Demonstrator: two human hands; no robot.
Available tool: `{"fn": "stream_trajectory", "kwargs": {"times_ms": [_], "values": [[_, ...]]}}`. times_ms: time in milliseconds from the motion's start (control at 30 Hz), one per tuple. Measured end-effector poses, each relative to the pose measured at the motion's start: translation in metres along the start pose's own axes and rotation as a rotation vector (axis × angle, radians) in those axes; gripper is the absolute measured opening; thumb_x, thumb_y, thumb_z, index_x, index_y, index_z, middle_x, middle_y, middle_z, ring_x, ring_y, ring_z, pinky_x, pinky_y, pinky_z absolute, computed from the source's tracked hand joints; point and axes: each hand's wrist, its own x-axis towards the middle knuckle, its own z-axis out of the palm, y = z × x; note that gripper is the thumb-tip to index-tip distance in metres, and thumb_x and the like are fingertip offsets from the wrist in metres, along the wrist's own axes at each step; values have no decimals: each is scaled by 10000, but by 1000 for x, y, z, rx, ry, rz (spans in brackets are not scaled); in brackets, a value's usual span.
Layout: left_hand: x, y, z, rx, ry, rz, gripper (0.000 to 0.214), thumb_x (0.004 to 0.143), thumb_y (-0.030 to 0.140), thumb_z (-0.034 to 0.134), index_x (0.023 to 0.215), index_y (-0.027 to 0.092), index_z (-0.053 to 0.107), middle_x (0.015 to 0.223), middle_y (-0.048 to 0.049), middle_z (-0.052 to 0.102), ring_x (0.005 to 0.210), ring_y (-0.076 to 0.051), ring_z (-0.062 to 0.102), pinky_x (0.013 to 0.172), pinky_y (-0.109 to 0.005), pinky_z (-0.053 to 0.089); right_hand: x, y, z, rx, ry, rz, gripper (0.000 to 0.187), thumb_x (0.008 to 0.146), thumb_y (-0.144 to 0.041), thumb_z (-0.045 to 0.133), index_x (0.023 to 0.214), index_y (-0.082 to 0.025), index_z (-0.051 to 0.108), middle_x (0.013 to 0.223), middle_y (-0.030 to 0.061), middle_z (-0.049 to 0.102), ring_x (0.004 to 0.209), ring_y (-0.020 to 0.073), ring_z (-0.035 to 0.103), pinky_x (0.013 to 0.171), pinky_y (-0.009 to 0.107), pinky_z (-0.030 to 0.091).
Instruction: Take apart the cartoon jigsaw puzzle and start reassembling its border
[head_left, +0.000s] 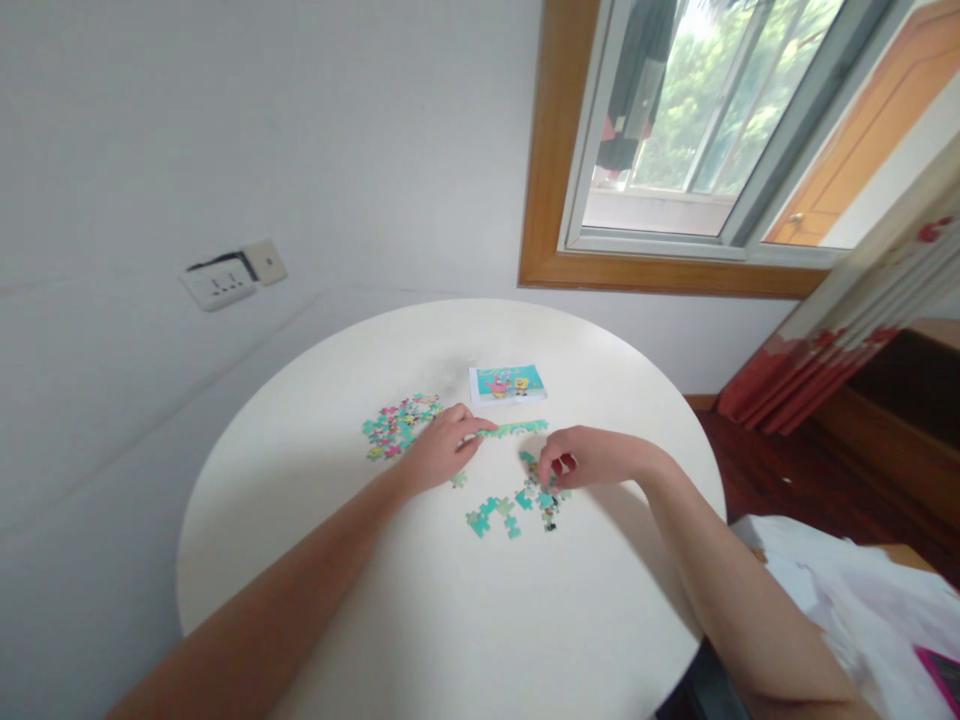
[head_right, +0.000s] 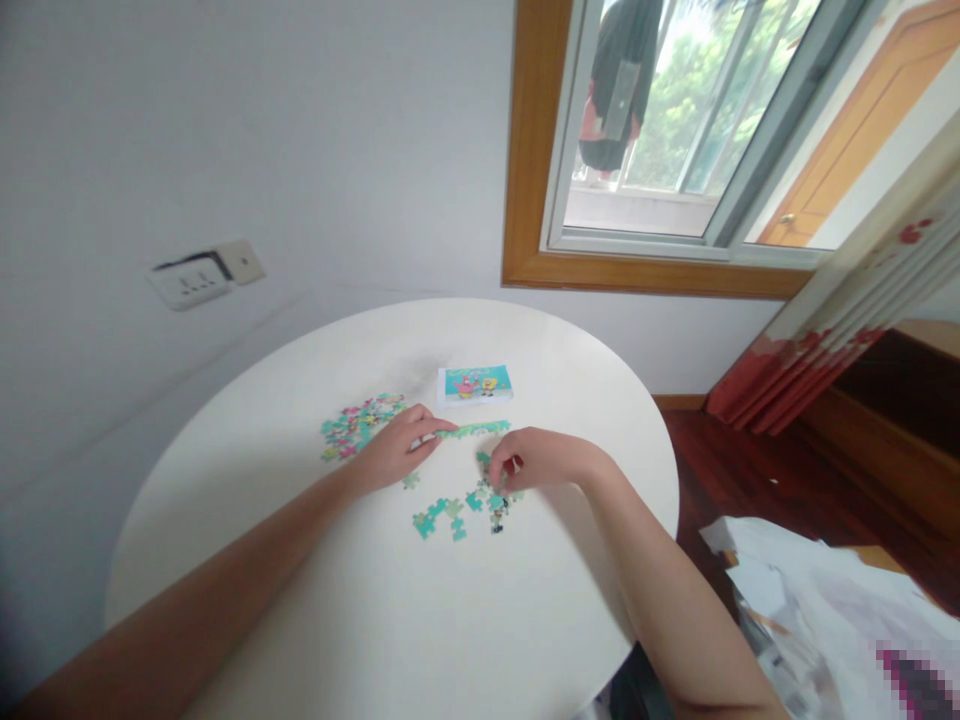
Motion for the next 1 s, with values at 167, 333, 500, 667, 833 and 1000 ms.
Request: {"fn": "stream_trajectory", "kwargs": {"times_ms": [167, 333, 500, 667, 833, 1000], "values": [[0, 2, -1, 7, -11, -5, 314, 904, 227, 479, 1167, 253, 648, 925, -52, 523, 924, -185, 517, 859, -301, 428, 2, 1, 7, 11, -51, 31, 179, 680, -141, 653, 827, -202, 735, 671, -29, 603, 606, 92, 510, 560, 185, 358], [1, 3, -2, 9, -19, -12, 315, 907, 221, 470, 1166, 244, 647, 925, -52, 516, 914, -183, 522, 848, -299, 424, 6, -1, 11, -37, -42, 43, 176, 690, -142, 629, 827, -196, 724, 676, -25, 609, 614, 94, 521, 576, 195, 370], [1, 2, -2, 13, -13, -7, 306, 908, 225, 474, 1156, 246, 652, 926, -51, 513, 917, -185, 522, 855, -298, 423, 5, 0, 8, -51, 1, 62, 146, 700, -143, 620, 804, -188, 714, 674, -23, 610, 604, 96, 525, 564, 197, 368], [0, 2, -2, 12, -13, -4, 306, 908, 223, 477, 1158, 250, 651, 923, -50, 511, 917, -184, 523, 856, -293, 424, 4, 1, 6, -59, 14, 72, 107, 708, -167, 634, 773, -183, 717, 685, -14, 625, 616, 104, 541, 576, 198, 381], [0, 1, -1, 25, -11, -3, 313, 908, 210, 474, 1165, 251, 648, 927, -50, 513, 920, -184, 523, 861, -298, 420, 9, 2, 10, -51, 23, 68, 135, 727, -189, 634, 824, -188, 728, 722, -3, 653, 641, 111, 560, 595, 199, 393], [0, 3, -1, 27, -16, -10, 312, 903, 203, 477, 1161, 235, 649, 922, -52, 512, 918, -186, 523, 842, -295, 426, 13, 4, 14, -62, -3, 63, 178, 762, -218, 607, 883, -177, 731, 757, 11, 673, 649, 114, 564, 608, 205, 398]]}}
